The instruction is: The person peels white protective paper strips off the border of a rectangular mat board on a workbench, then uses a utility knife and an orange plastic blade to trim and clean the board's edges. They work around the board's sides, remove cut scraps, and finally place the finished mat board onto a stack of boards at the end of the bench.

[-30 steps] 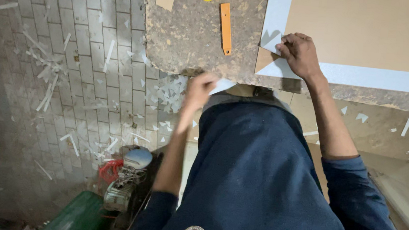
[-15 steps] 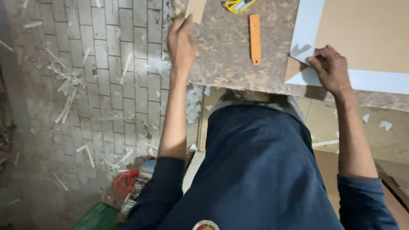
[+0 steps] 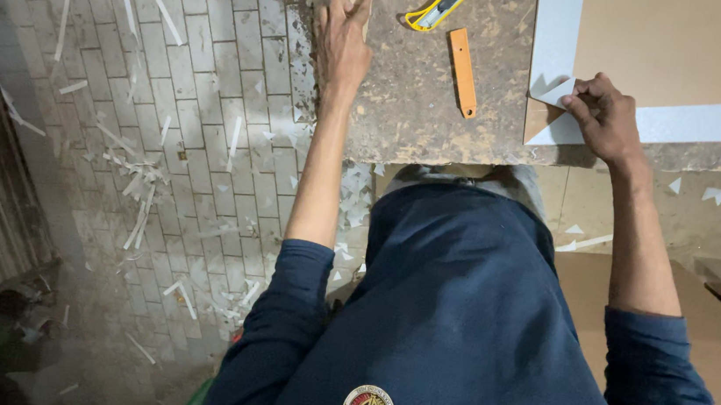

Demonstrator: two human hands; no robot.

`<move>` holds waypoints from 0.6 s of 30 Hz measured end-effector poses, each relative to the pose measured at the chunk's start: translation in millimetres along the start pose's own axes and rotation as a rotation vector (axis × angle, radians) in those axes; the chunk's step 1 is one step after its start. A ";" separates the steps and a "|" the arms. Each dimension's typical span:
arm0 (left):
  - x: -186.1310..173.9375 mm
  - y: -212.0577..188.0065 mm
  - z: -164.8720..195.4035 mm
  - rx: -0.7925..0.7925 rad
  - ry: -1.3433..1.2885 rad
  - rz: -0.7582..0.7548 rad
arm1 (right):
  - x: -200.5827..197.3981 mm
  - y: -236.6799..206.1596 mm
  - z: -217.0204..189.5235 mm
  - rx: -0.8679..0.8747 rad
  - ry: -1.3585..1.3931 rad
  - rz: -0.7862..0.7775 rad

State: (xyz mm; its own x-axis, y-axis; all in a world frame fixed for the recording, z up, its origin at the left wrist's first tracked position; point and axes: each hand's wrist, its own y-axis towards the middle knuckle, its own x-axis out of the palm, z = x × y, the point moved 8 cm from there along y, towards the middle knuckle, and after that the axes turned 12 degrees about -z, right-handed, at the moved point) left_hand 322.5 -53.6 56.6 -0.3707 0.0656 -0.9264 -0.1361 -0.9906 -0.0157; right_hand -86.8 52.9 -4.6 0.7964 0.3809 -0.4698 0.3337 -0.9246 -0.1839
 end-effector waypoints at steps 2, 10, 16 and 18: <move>3.6 2.5 -2.8 0.004 -0.048 -0.005 | -0.1 0.0 -0.5 0.003 0.027 0.000; -12.6 -26.3 8.4 0.097 -0.221 0.165 | -5.4 0.6 -6.6 0.003 -0.052 0.009; 61.9 -84.6 148.7 0.384 -0.530 -0.179 | -10.7 0.1 -4.8 0.014 0.048 -0.018; 89.0 -109.8 201.8 0.627 -0.201 -0.267 | -12.4 0.7 -4.3 0.028 -0.038 -0.032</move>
State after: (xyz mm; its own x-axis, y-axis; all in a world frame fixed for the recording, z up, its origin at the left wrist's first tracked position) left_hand 119.0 85.2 51.7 -0.4050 0.3775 -0.8327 -0.7269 -0.6854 0.0428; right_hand -94.2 47.6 4.8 0.7658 0.4101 -0.4954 0.3442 -0.9121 -0.2229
